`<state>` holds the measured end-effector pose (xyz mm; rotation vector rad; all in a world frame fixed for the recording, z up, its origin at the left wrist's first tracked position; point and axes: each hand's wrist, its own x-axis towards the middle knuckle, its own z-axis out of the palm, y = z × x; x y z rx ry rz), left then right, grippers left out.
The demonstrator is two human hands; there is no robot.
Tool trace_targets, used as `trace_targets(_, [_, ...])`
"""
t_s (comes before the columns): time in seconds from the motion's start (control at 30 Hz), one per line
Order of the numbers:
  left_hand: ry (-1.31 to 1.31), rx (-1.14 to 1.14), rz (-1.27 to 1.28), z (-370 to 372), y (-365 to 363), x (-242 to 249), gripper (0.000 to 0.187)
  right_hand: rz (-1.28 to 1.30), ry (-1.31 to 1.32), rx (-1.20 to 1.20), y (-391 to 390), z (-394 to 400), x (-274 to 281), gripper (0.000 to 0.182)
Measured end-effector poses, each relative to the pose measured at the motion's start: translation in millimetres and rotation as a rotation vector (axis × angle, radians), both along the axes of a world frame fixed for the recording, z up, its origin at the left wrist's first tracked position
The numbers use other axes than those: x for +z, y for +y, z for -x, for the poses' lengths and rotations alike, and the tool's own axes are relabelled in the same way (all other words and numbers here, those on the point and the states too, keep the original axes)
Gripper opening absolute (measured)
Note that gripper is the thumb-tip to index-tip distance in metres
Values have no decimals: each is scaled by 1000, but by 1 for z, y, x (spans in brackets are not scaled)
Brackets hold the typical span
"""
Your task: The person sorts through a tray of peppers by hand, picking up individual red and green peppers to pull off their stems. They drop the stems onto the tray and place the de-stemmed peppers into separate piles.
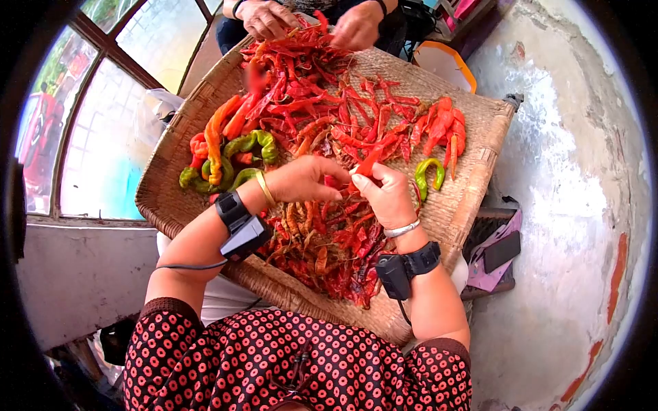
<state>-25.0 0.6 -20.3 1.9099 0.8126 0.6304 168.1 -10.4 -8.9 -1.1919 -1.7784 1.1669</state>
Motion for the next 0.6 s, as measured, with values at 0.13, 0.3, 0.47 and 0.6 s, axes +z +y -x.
trace_targets(0.13, [175, -19, 116, -14, -9, 5, 29, 229, 202, 21, -2, 2, 6, 14])
trace_targets(0.3, [163, 118, 197, 6, 4, 13, 28, -21, 1, -28, 7, 0, -4, 17])
trace_targets(0.47, [-357, 682, 449, 41, 29, 20, 24, -640, -491, 64, 13, 0, -3, 27])
trace_targets(0.6, [-199, 678, 404, 43, 27, 20, 23, -636, -636, 152, 11, 3, -23, 32])
